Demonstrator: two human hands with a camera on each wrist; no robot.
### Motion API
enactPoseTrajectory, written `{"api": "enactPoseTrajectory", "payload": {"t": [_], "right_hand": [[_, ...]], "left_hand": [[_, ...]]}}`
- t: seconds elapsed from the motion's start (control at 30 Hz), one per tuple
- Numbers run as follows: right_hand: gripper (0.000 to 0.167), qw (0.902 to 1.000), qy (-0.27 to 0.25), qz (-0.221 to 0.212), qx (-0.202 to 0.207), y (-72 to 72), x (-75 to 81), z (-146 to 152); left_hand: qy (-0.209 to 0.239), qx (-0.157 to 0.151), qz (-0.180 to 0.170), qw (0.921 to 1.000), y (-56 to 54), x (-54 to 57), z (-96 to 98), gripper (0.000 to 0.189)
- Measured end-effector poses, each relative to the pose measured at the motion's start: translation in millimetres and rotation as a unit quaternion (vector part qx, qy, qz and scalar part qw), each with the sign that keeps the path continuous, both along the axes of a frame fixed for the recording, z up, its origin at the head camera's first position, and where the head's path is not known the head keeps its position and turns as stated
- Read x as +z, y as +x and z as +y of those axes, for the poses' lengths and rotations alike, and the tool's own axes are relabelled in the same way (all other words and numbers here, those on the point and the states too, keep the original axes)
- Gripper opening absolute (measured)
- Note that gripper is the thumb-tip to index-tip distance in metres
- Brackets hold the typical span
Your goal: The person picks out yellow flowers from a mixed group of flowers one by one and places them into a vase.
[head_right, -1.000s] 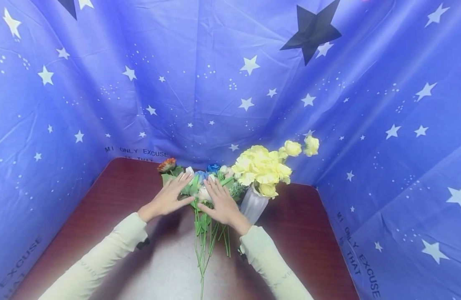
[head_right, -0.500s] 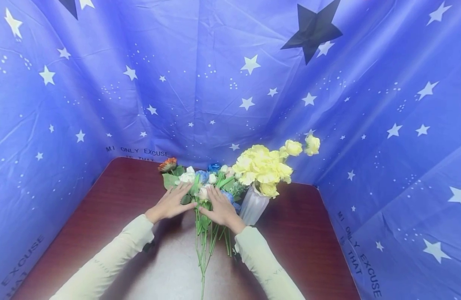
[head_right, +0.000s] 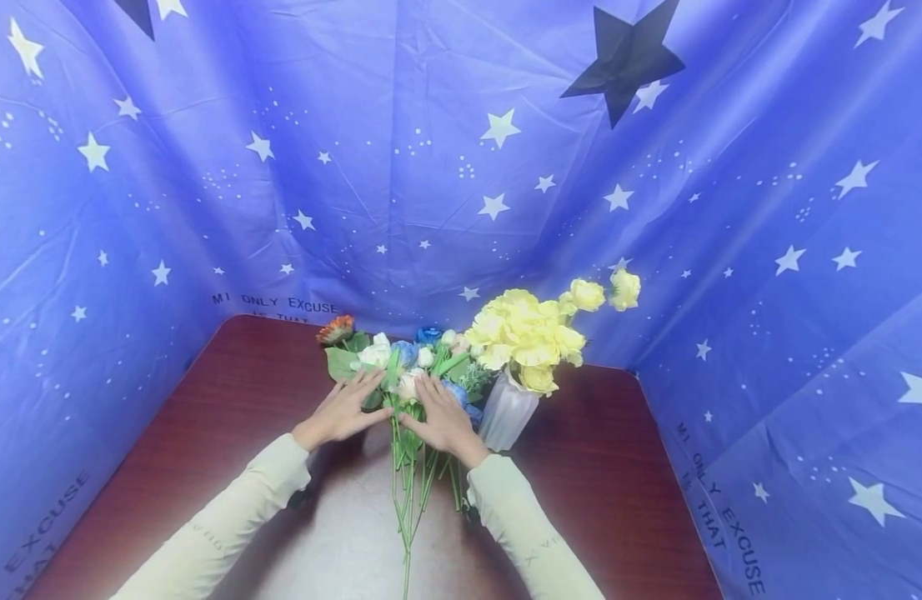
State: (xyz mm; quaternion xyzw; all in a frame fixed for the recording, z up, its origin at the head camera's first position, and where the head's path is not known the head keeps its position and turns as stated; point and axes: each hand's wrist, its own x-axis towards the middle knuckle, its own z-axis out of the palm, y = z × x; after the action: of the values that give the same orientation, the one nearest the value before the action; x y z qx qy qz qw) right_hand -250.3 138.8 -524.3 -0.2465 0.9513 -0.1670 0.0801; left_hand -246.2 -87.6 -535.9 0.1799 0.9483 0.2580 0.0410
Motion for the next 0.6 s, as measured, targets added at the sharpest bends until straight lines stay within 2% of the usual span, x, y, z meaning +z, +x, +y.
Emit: {"api": "enactPoseTrajectory", "payload": {"t": [0.27,0.6], "right_hand": [[0.081,0.9999,0.008,-0.007,-0.012,0.8,-3.1,-2.4],[0.080,0.9999,0.013,-0.006,-0.010,1.5,-2.1,-4.0]], "left_hand": [[0.003,0.004,-0.022,0.9997,1.8,-2.7,1.6,0.080],[0.007,0.002,-0.016,0.9999,3.4,-0.9,5.2,0.075]]}}
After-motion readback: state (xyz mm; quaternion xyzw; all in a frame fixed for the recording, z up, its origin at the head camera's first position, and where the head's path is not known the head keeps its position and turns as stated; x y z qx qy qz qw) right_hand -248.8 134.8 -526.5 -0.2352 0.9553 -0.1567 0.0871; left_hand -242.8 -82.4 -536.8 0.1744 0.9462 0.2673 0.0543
